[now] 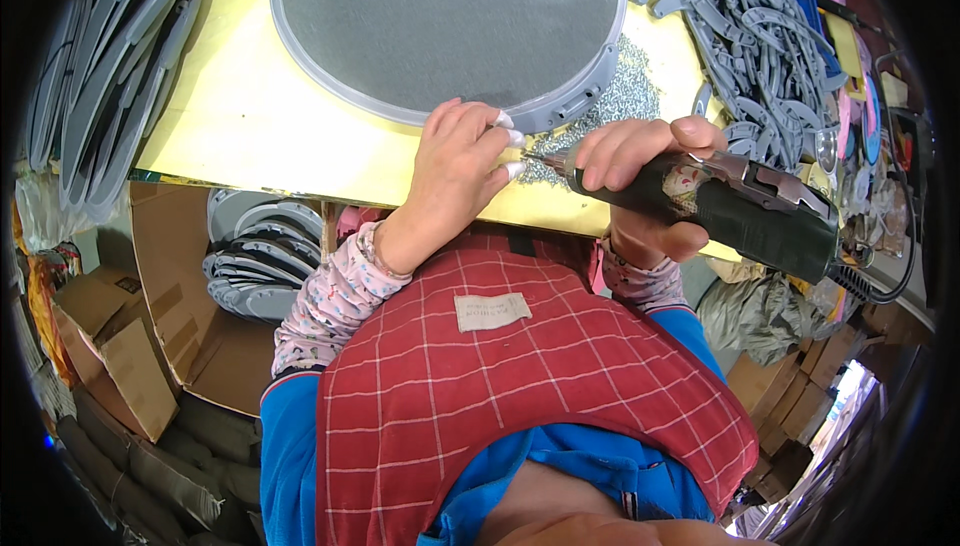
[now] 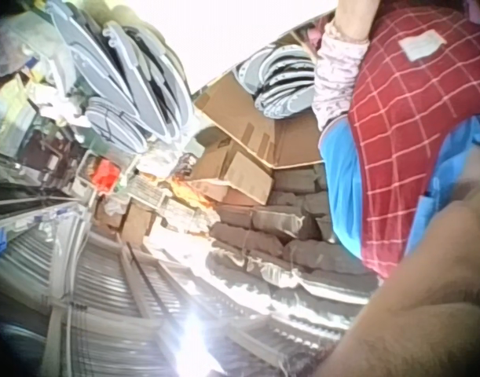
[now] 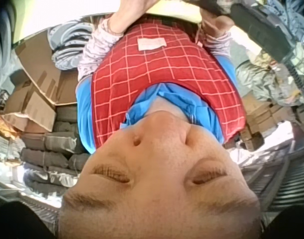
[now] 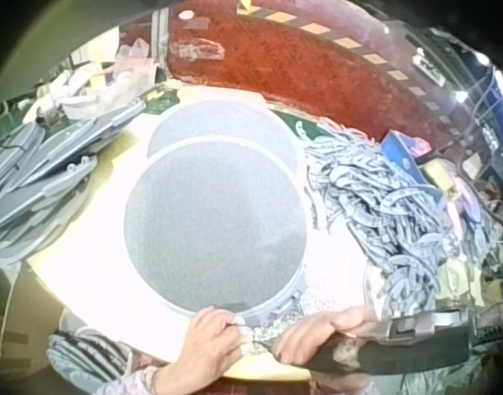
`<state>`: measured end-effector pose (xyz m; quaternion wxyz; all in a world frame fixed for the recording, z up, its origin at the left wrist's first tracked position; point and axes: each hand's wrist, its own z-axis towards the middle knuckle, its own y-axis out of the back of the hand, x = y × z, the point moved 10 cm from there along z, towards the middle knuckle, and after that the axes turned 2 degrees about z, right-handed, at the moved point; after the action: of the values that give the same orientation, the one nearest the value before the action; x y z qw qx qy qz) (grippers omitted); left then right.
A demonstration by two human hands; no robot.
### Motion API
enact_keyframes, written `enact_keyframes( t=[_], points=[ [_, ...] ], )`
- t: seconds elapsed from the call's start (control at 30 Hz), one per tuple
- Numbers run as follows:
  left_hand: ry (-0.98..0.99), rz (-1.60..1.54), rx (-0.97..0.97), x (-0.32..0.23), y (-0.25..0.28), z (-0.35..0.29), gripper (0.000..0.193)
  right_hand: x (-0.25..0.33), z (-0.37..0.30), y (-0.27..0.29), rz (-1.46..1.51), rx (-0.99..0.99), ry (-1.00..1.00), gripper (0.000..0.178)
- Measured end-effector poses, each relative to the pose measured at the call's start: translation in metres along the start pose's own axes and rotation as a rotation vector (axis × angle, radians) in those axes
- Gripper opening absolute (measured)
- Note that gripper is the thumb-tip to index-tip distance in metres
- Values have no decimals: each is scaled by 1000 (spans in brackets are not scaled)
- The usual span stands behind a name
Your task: The person uses a handheld power tool to drive screws into the rim of a large circular gray plastic part. They repeatedly pick up screws, align the part, and fasten the screws along the edge, then set the part aside and repeat the process with another identical part.
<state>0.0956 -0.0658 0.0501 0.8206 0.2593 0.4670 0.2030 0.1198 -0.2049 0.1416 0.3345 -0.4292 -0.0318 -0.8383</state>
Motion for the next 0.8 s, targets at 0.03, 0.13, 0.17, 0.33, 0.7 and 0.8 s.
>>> enact_keyframes(
  t=[0.03,0.13,0.17,0.33,0.7,0.8],
  points=[
    [9,-8,8,1,1,-1,39,0,0,0,24,-8,3,84],
    [19,-10,7,3,2,-1,41,-2,1,3,69,-34,-5,83],
    [19,-5,3,4,2,-1,42,-6,1,5,39,-45,-38,83],
    [83,-23,-1,15,3,-6,43,-33,-10,13,-125,-123,-225,86],
    [7,-22,-28,0,-2,-1,33,-8,-3,10,49,-54,-48,89],
    [43,-57,-17,1,0,-1,31,-6,-1,5,-13,-30,-26,91]
  ],
)
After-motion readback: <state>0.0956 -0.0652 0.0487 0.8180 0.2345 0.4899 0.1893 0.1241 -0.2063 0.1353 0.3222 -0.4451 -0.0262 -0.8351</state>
